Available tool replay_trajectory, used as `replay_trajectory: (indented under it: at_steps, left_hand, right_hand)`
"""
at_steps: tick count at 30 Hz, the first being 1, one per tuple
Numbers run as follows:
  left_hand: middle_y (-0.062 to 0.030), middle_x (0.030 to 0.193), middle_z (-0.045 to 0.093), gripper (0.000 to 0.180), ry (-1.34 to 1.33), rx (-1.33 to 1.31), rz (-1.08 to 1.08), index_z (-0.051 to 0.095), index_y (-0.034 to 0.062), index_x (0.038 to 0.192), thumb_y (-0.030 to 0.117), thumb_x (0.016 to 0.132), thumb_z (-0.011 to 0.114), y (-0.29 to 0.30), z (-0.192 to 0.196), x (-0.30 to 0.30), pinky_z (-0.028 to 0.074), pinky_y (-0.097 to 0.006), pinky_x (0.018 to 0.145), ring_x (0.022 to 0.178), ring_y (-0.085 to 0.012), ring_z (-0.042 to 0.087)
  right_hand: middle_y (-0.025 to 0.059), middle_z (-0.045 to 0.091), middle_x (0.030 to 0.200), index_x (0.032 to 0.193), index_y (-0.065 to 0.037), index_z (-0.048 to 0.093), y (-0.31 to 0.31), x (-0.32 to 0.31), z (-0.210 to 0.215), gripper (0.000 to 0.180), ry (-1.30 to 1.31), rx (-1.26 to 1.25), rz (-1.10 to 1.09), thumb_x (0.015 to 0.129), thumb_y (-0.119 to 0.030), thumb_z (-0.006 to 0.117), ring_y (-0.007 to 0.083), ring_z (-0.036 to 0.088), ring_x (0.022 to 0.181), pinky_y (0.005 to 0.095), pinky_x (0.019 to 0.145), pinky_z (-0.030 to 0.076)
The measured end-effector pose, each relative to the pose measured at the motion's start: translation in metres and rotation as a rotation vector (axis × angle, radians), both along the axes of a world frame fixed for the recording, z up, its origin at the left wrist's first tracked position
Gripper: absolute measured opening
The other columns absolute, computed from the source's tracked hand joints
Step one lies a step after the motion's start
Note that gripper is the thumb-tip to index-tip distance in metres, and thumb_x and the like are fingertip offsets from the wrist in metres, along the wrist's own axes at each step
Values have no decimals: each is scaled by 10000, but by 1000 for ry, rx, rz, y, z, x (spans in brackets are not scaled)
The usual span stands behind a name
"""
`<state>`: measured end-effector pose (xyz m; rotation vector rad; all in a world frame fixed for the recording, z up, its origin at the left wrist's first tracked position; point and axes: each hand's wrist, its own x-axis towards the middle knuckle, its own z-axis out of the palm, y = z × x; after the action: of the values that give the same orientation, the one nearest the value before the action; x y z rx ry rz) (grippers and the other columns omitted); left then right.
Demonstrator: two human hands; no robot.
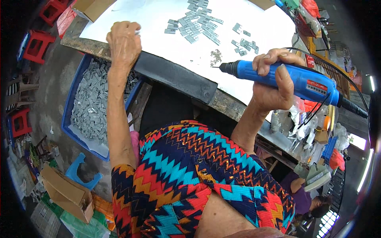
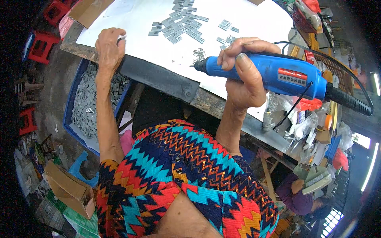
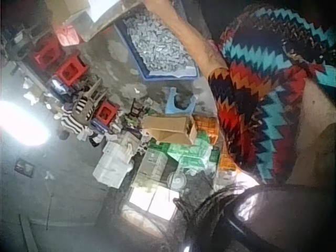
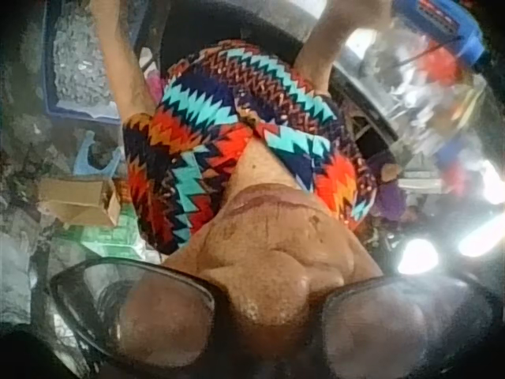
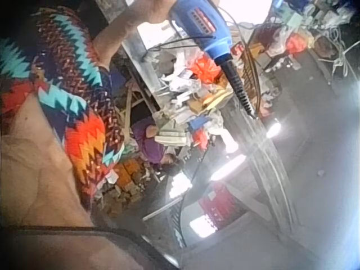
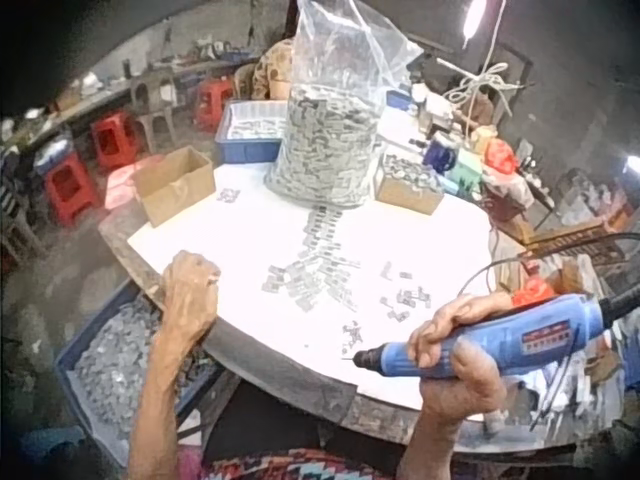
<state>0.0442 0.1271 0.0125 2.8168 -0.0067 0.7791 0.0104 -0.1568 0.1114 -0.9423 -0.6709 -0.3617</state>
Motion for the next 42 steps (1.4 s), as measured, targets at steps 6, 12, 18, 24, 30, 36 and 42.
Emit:
replay_trajectory:
  at_steps: [6, 12, 18, 24, 30, 36, 42]
  left_hand:
    - [-184, 1070, 530, 357, 13, -275, -436, 565, 13, 1084, -39, 740, 484, -36, -7, 37, 401, -371, 913, 1008, -346, 504]
    - [-217, 1036, 529, 348, 117, -201, -350, 563, -51, 1058, -81, 728, 456, -48, -15, 48, 437, -376, 876, 968, -346, 530]
    - [-204, 1047, 514, 324, 172, -306, -386, 558, -49, 1048, -48, 744, 447, -56, -13, 27, 438, -380, 868, 933, -343, 550]
    - [-199, 1020, 516, 293, 196, -366, -422, 554, -59, 1037, -30, 765, 449, -74, -8, 5, 442, -385, 853, 911, -334, 555]
    - [-198, 1000, 523, 286, 140, -443, -437, 552, -60, 1036, -22, 769, 455, -82, -7, -8, 455, -379, 815, 874, -325, 562]
    - [-181, 913, 553, 211, -6, -454, -429, 559, -48, 955, -19, 754, 504, -92, -13, -13, 465, -360, 748, 799, -306, 575]
    - [-155, 824, 564, 126, 23, -397, -407, 560, -32, 861, -5, 739, 550, -89, -15, -17, 462, -362, 702, 754, -293, 575]
  right_hand:
    - [224, 557, 807, 988, 48, 486, 1, 1, -3, 263, 24, -22, -14, 725, 37, 487, 202, 555, 585, 358, 574, 478]
    - [221, 559, 799, 984, 45, 483, -1, 0, -7, 269, 44, -17, -40, 716, 30, 491, 194, 554, 576, 350, 568, 480]
    - [211, 557, 762, 966, 58, 475, -1, 0, -7, 258, 71, 10, -57, 709, 32, 488, 193, 543, 551, 347, 556, 483]
    - [208, 561, 749, 950, 57, 480, -1, 0, -8, 239, 88, -5, -70, 714, 25, 498, 189, 542, 550, 338, 556, 484]
    - [192, 573, 714, 943, 45, 493, 5, -1, -8, 229, 107, -34, -113, 720, 9, 524, 179, 544, 540, 317, 550, 480]
    - [193, 571, 738, 946, 37, 516, 3, 2, -11, 225, 77, -84, -120, 726, -8, 522, 192, 539, 559, 344, 562, 452]
    - [175, 583, 678, 899, 44, 524, 12, 1, -10, 201, 79, -72, -161, 709, 1, 570, 172, 549, 511, 311, 524, 477]
